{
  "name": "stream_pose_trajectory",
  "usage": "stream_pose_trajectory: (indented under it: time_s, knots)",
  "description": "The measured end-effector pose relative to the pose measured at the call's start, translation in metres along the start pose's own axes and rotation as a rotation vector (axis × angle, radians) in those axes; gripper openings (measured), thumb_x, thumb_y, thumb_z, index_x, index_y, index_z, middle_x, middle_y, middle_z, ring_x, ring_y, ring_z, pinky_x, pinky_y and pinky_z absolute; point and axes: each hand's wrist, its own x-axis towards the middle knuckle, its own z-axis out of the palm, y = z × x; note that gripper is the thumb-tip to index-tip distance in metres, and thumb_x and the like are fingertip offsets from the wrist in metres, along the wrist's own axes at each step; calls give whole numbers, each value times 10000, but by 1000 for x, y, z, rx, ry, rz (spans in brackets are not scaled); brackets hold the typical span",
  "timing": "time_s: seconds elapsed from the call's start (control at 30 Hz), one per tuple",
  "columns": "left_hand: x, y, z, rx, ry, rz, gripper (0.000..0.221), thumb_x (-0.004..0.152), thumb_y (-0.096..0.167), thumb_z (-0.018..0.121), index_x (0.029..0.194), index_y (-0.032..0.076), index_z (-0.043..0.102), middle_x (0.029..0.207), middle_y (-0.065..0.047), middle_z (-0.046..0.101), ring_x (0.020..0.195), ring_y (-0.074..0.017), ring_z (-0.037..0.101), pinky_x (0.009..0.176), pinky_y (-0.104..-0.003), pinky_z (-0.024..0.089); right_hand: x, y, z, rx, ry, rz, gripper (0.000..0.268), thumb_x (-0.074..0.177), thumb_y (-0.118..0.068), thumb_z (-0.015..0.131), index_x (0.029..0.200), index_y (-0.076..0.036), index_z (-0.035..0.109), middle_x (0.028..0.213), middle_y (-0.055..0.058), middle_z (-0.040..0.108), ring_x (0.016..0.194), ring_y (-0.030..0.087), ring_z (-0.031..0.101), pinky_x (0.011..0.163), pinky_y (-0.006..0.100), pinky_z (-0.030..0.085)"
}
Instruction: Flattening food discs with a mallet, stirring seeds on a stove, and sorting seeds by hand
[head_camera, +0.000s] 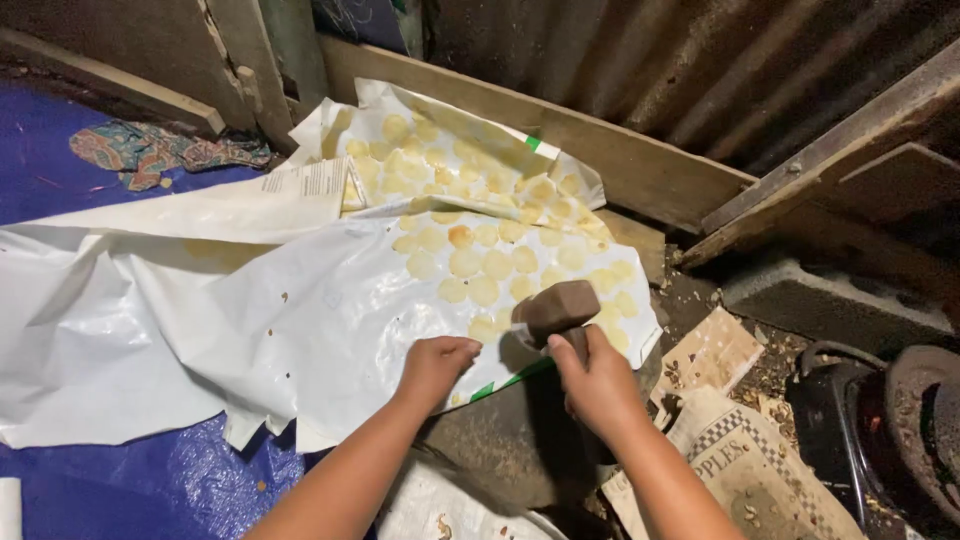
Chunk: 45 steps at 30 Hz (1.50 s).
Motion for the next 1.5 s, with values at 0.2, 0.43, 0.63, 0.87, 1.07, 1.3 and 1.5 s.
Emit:
stream_pose_trajectory:
  time_s: [0.2, 0.43, 0.63, 0.87, 1.07, 1.3, 1.5]
  knots:
    - [-11, -7, 32, 573, -40, 452, 165, 861, 195, 746, 932, 52, 788, 920, -98, 747, 804, -263, 696, 772, -360, 556, -31, 26, -18, 307, 226, -337, 120, 929, -151, 618, 908, -32, 612, 616, 76, 650, 451, 182, 609, 378, 282, 499]
    - [-39, 13, -31, 648, -148, 172, 291, 823, 220, 804, 1109, 168, 809, 1065, -77, 787, 876, -189, 724, 835, -320, 595, 8, 97, 98, -360, 23, -6, 607, 935, -409, 553, 1408, -62, 401, 968, 233, 727, 854, 452, 714, 726, 526, 567]
    - [-56, -3, -39, 808, -318, 318, 175, 855, 221, 772, 1023, 210, 817, 971, 27, 714, 898, -159, 675, 862, -301, 533, 4, 18, 34, -207, -52, 32, 416, 961, -442, 570, 1103, -56, 630, 915, 166, 736, 750, 304, 726, 732, 404, 574]
    - [-44, -14, -35, 913, -330, 542, 136, 908, 235, 733, 886, 130, 651, 920, -24, 644, 817, -253, 651, 744, -380, 514, 11, 65, 92, -313, 51, -9, 651, 914, -365, 598, 1467, -92, 387, 961, 210, 749, 824, 423, 732, 679, 513, 558]
    - [-28, -27, -3, 656, 46, 468, 103, 897, 189, 710, 896, 87, 725, 913, -37, 692, 804, -229, 658, 767, -346, 531, -20, 6, 29, -108, -14, 24, 346, 942, -387, 590, 1048, -65, 660, 839, 134, 740, 683, 262, 692, 671, 373, 539]
    - [-22, -13, -5, 579, 61, 543, 181, 943, 143, 618, 1062, 31, 697, 1049, -130, 666, 899, -294, 674, 833, -391, 558, -18, 66, 76, 11, 259, -375, 147, 789, -122, 673, 871, -1, 691, 724, 124, 731, 534, 219, 710, 456, 283, 585]
    - [-15, 13, -57, 112, 209, 79, 256, 956, 125, 614, 1142, 30, 762, 916, -66, 764, 739, -140, 675, 699, -271, 539, -4, 64, 113, -439, -63, -30, 664, 926, -414, 583, 1443, -62, 361, 1007, 201, 743, 880, 428, 725, 744, 522, 565]
